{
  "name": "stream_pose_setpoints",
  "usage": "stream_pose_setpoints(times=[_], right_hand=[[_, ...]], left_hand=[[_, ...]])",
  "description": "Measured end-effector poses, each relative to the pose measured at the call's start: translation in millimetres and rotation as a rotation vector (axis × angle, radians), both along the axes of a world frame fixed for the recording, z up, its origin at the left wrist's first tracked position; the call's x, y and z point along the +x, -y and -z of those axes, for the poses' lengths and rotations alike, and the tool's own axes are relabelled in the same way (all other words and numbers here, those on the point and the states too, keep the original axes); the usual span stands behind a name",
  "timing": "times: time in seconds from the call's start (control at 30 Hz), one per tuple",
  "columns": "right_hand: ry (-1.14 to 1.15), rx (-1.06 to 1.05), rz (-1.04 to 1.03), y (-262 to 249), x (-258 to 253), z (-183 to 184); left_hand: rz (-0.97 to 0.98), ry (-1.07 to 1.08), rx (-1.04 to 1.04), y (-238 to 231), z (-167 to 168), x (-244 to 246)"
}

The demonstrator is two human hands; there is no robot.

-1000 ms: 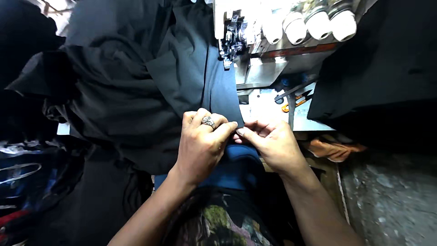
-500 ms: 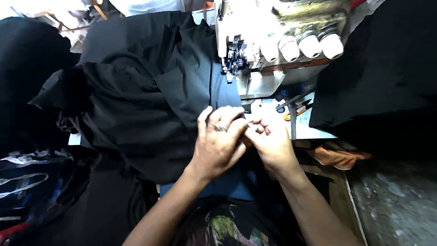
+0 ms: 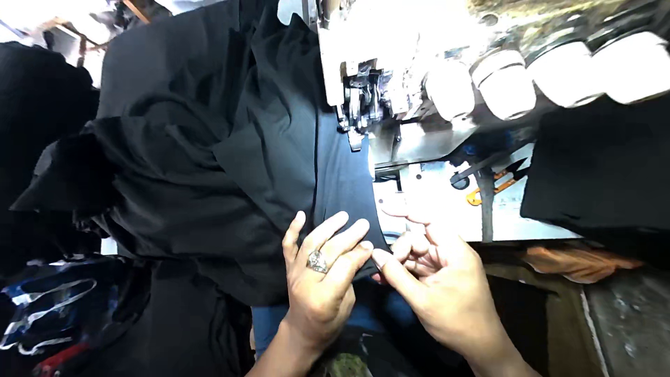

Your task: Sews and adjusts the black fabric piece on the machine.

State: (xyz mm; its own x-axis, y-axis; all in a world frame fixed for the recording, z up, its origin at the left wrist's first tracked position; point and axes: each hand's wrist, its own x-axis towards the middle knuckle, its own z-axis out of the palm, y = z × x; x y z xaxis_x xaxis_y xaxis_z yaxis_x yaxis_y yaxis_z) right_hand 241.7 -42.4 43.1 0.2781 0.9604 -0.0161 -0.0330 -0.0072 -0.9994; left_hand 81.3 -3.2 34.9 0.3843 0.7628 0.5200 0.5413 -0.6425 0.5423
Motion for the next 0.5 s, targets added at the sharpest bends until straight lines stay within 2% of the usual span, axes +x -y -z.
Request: stream_pose_setpoints(times=[0.1,0.27,0.5], right_hand=[[0.001,0.048,0.018,-13.6,2.1,3.0],[0.141,0.167,0.007,-48.1,11.4,3.0],[0.141,0.142,0.003,-63.7,10.4,-0.3]], left_hand=[[-0.009,0.012,0.017,-13.6,2.3,2.9],[-0.009,0.001,0.048,-47.1,-5.5,5.9],[-0.016,-0.121,-0.018,-95.7,-24.7,2.2]])
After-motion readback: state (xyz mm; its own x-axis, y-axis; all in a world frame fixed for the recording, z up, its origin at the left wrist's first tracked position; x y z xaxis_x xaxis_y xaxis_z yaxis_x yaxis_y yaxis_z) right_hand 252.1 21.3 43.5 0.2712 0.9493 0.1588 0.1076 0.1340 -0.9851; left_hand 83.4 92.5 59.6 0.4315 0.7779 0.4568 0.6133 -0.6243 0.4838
